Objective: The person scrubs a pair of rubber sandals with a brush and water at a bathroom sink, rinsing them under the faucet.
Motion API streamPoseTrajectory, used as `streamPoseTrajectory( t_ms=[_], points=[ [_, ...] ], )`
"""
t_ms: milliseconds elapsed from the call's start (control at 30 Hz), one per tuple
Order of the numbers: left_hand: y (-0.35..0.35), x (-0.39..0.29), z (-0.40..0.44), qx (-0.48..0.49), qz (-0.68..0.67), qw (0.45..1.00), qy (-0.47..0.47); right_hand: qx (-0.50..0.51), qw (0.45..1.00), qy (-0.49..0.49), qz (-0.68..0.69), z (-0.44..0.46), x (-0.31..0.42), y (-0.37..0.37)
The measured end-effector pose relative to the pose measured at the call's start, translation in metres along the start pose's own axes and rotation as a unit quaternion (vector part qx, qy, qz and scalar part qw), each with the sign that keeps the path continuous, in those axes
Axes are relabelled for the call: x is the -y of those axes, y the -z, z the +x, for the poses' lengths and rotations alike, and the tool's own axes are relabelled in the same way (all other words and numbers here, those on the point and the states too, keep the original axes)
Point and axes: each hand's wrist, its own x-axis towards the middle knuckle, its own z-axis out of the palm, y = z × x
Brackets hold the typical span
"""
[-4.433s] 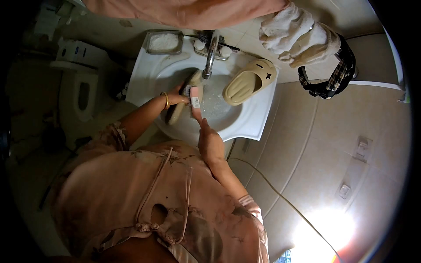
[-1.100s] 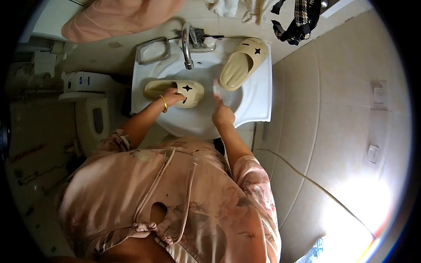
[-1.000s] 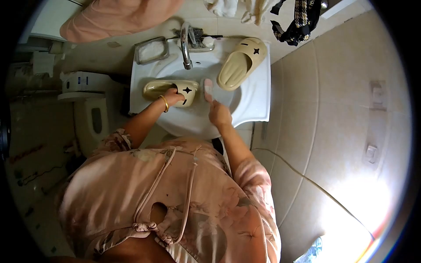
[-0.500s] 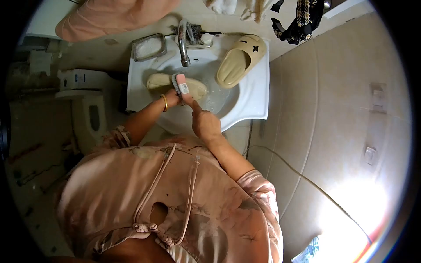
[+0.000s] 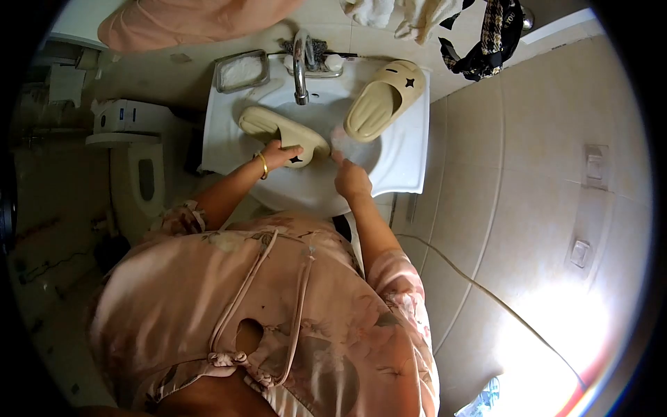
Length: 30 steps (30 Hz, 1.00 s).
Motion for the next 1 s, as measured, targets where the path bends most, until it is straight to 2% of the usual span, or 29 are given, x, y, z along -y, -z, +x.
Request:
streamPoseTrajectory(
  t_ms=[67,167,233,333,433,467,567,667,700,800,833,933,1000],
  points=[
    [0.001,-0.001,0.010,-0.025,-0.020,0.999,0.020,-0.016,0.999,0.006,0.037,-0.013,0.004,0.006],
    [-0.005,-0.009,0.010,-0.010,-0.155,0.988,0.009,-0.052,0.993,-0.019,0.100,-0.071,0.022,0.027],
    [-0.012,-0.026,-0.008,-0.067,-0.188,0.979,0.045,-0.065,0.990,-0.028,0.125,-0.082,0.020,0.025],
    [-0.016,-0.023,-0.004,-0.103,-0.178,0.978,0.041,-0.165,0.971,0.043,0.166,-0.074,-0.002,-0.010],
    [-0.013,-0.001,0.014,-0.095,-0.155,0.983,0.033,-0.065,0.980,0.060,0.180,-0.057,-0.030,-0.021],
    [-0.010,0.005,0.020,-0.090,-0.149,0.984,0.034,-0.063,0.984,0.048,0.158,-0.055,-0.032,-0.020],
    [-0.009,-0.056,-0.008,-0.086,0.026,0.994,0.063,-0.042,0.996,-0.018,0.078,-0.073,-0.009,0.013],
    [-0.006,-0.060,0.013,-0.010,0.140,0.989,0.054,-0.080,0.992,-0.090,-0.031,-0.047,-0.009,0.001],
    [-0.005,-0.063,0.019,0.034,0.148,0.986,0.070,-0.066,0.993,-0.081,-0.047,-0.039,-0.006,0.003],
    [-0.005,-0.067,0.023,0.074,0.196,0.976,0.060,-0.010,0.995,0.018,-0.097,-0.027,-0.004,0.023],
    [-0.004,-0.071,0.021,0.098,0.224,0.967,0.069,-0.049,0.994,0.040,-0.091,-0.031,-0.006,0.026],
    [-0.010,-0.060,0.032,0.043,0.293,0.953,0.060,-0.091,0.994,0.024,-0.048,-0.066,0.009,0.043],
    [-0.015,-0.060,0.023,-0.056,0.350,0.934,0.041,-0.098,0.993,0.046,-0.038,-0.080,0.015,0.049]
  ],
)
